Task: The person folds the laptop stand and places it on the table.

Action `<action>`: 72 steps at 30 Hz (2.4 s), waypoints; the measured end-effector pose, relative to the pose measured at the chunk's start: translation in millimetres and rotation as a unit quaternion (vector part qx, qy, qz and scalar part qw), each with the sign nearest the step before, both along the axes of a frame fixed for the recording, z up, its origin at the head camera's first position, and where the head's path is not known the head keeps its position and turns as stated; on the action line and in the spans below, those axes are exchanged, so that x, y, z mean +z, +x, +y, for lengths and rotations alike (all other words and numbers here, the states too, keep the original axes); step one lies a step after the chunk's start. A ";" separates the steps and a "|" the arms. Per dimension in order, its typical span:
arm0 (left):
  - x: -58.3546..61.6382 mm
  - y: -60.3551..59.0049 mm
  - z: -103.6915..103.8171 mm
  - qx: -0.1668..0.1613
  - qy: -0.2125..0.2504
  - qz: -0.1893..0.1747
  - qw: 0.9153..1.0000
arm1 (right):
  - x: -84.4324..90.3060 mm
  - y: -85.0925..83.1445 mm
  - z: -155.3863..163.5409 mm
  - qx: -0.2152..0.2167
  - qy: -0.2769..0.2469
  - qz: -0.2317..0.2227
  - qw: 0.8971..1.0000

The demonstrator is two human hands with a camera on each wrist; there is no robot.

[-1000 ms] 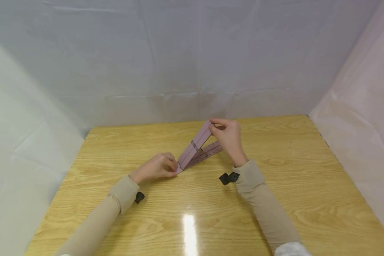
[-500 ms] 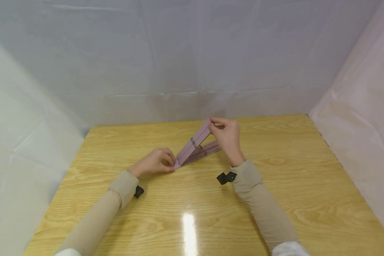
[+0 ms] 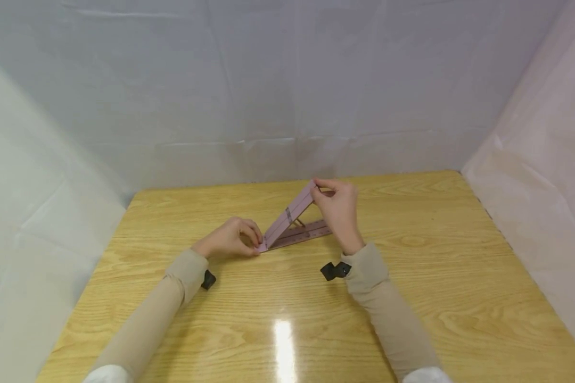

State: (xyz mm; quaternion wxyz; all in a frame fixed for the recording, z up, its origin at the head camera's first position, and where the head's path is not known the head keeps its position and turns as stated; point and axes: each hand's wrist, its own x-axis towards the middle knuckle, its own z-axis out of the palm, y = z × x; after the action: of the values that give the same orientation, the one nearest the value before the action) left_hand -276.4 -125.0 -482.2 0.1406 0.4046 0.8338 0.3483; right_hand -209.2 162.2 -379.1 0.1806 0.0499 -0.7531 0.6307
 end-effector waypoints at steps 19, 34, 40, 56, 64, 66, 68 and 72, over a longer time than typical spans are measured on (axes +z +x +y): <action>4.8 -15.1 2.9 -0.016 -0.034 0.023 0.999 | 10.5 17.7 -7.9 -0.023 -0.033 -0.009 0.999; 6.9 -25.5 4.9 -0.004 -0.053 0.020 0.998 | -20.9 -1.9 0.8 -0.031 -0.068 0.007 0.997; 11.2 -26.5 5.5 0.008 -0.056 0.018 0.998 | -22.3 -1.4 0.0 -0.027 -0.075 0.012 0.997; 9.2 -38.1 8.7 0.033 -0.064 -0.006 0.997 | -24.0 -3.5 0.8 -0.038 -0.078 0.017 0.996; 12.4 -46.6 11.2 0.007 -0.060 0.012 0.998 | -23.1 -2.4 -1.4 -0.044 -0.092 0.023 0.995; 13.3 -48.2 11.8 0.006 -0.060 0.014 0.998 | -23.2 -1.9 -2.3 -0.043 -0.094 0.027 0.994; 13.8 -50.0 12.6 0.004 -0.059 0.017 0.998 | -23.2 -1.4 -3.1 -0.040 -0.099 0.027 0.994; 14.7 -53.9 14.4 0.004 -0.058 0.014 0.998 | -22.2 -1.3 -4.6 -0.044 -0.105 0.016 0.993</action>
State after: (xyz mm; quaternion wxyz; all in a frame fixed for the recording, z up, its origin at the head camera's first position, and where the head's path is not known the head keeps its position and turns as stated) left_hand -330.2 -110.6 -467.4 0.1512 0.3974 0.8559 0.2944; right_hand -210.5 157.6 -401.3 0.2245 0.0079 -0.6812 0.6968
